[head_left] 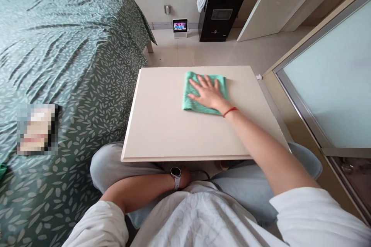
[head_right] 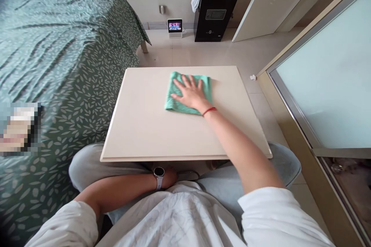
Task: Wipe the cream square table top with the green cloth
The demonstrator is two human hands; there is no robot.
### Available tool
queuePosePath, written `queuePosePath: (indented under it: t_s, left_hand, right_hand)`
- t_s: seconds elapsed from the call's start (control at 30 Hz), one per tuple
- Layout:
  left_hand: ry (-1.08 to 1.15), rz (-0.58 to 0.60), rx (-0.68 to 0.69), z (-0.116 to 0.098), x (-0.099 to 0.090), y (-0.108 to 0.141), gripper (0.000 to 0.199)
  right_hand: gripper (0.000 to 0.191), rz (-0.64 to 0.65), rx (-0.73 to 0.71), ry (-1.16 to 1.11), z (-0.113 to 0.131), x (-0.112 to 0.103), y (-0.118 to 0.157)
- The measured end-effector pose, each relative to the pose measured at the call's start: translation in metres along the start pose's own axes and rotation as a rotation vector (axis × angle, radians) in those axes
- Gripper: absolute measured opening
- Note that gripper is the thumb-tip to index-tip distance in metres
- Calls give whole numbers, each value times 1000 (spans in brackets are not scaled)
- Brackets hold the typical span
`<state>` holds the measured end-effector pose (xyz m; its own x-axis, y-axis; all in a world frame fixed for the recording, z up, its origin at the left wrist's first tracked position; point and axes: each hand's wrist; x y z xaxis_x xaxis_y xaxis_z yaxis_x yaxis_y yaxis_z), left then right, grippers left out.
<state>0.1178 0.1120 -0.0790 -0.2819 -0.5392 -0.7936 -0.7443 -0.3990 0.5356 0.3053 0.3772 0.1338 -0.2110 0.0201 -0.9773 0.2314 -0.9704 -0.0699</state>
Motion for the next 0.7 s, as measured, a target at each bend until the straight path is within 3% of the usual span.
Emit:
queuePosePath:
  t_s: [0.1, 0.17, 0.23, 0.3, 0.37, 0.43, 0.7]
  left_hand:
    - [9, -14, 3, 1, 3, -1, 26]
    - [19, -15, 10, 2, 4, -2, 24]
    - [27, -10, 17, 2, 4, -2, 22]
    - [33, -1, 23, 3, 3, -2, 22]
    - [36, 11, 27, 3, 1, -1, 22]
    - [35, 23, 29, 3, -1, -1, 24]
    - [24, 67, -1, -1, -6, -1, 32]
  right_hand:
    - [87, -50, 183, 45, -78, -9, 25]
    - [89, -90, 245, 54, -113, -11, 38]
    - [91, -114, 276, 61, -129, -11, 43]
    - [92, -115, 303, 72, -126, -9, 40]
    - [93, -94, 309, 79, -104, -6, 28]
    - [91, -56, 252, 73, -67, -2, 12]
    - [89, 32, -236, -84, 145, 22, -46]
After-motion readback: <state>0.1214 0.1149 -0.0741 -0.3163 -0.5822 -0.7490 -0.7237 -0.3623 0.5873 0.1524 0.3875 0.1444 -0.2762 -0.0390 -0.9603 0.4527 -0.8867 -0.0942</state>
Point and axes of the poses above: each hand's wrist, its own y-axis away from the middle knuckle, its own x-axis out of the palm, z = x × y, and after that the axes turned 13 degrees about -z, right-handed
